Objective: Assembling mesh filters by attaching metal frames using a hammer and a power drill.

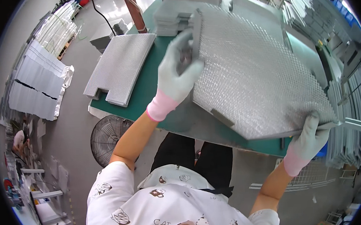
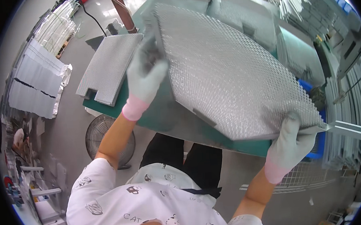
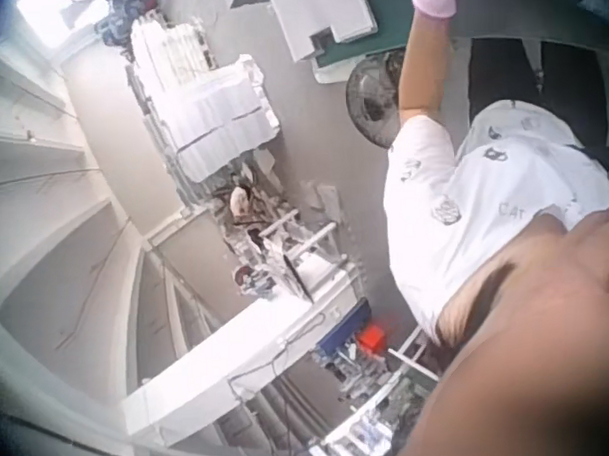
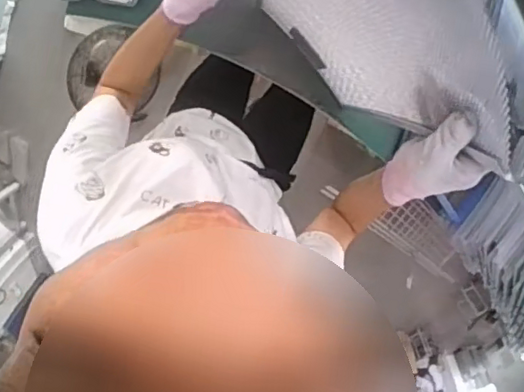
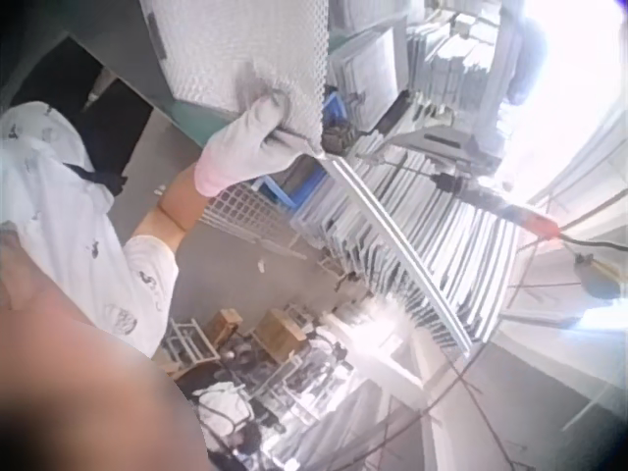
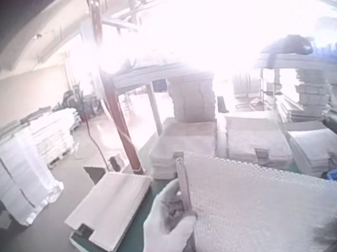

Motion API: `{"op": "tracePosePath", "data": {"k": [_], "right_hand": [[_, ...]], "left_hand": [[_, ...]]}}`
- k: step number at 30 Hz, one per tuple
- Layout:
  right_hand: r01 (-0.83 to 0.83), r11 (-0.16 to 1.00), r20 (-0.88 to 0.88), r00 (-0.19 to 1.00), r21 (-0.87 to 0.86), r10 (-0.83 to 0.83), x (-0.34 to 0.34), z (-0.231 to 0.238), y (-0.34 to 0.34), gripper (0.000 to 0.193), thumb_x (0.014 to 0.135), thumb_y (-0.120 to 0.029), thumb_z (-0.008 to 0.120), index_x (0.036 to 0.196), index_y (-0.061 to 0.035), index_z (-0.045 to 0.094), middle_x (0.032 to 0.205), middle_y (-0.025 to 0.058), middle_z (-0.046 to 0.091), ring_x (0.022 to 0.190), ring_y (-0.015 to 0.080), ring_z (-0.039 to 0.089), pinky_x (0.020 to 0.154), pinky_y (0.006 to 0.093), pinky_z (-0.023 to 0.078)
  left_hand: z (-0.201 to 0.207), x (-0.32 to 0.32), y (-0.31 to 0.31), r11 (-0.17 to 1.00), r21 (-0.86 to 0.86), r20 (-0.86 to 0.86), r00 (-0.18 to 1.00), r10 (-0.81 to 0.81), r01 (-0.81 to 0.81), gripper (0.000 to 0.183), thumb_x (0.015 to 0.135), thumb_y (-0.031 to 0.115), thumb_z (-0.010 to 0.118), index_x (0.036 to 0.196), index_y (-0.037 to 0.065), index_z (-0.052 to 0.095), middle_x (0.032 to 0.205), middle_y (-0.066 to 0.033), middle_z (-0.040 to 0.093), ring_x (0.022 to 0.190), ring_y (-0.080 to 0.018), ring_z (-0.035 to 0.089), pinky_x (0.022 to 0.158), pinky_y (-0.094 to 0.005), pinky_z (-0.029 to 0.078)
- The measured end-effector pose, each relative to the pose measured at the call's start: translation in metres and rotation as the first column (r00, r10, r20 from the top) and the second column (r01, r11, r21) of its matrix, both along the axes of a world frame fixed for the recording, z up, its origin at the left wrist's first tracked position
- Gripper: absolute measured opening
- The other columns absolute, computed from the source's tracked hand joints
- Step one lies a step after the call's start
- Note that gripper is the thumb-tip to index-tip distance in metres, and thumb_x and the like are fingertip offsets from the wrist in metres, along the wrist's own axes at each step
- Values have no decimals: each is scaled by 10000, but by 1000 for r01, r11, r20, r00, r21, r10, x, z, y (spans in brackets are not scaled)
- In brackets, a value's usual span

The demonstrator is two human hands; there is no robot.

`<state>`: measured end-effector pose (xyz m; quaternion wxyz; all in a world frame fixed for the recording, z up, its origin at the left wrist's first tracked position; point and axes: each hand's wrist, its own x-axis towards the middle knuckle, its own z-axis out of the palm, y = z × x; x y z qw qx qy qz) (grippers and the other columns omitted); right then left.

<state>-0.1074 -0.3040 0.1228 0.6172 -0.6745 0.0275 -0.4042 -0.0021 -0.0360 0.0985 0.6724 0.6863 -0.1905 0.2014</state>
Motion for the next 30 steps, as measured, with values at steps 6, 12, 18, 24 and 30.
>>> {"op": "tracePosePath", "data": {"k": [6,12,18,24,30], "right_hand": [[-64,998,9,998,-20,64,-1,-2,-2,549,945,-170,574,1354,97,322,1141,92,558,959,130,522,908,268,422],[-68,997,7,998,-21,68,1,0,3,510,934,-146,585,1327,97,370,1139,93,558,965,137,519,923,282,405],[-36,999,3,999,-28,36,-2,-1,8,536,906,-178,628,1315,72,390,1132,90,558,959,142,513,923,291,399],[-69,997,46,996,-38,71,-5,-5,11,522,895,-166,626,1296,75,395,1117,88,559,951,140,512,926,292,392],[100,991,26,995,-87,-99,-4,6,20,298,857,-126,649,1071,52,544,981,96,615,864,125,540,832,267,434]], "left_hand": [[56,15,-10,958,75,353,906,235,-277,340,809,61,618,1128,-54,590,882,-120,645,755,-158,630,733,-271,514],[74,17,-13,822,263,471,811,347,-505,154,768,109,626,841,-26,624,713,-161,627,639,-257,648,612,-309,518],[85,19,-17,640,411,565,732,380,-649,192,754,162,623,691,-13,578,601,-166,605,563,-311,636,548,-374,516],[90,16,-17,524,470,545,701,461,-710,234,725,202,604,624,-5,564,516,-177,562,537,-347,627,529,-412,516],[95,12,-14,412,500,609,647,457,-762,224,788,186,616,669,-2,593,578,-145,613,563,-278,644,551,-375,507]]}}
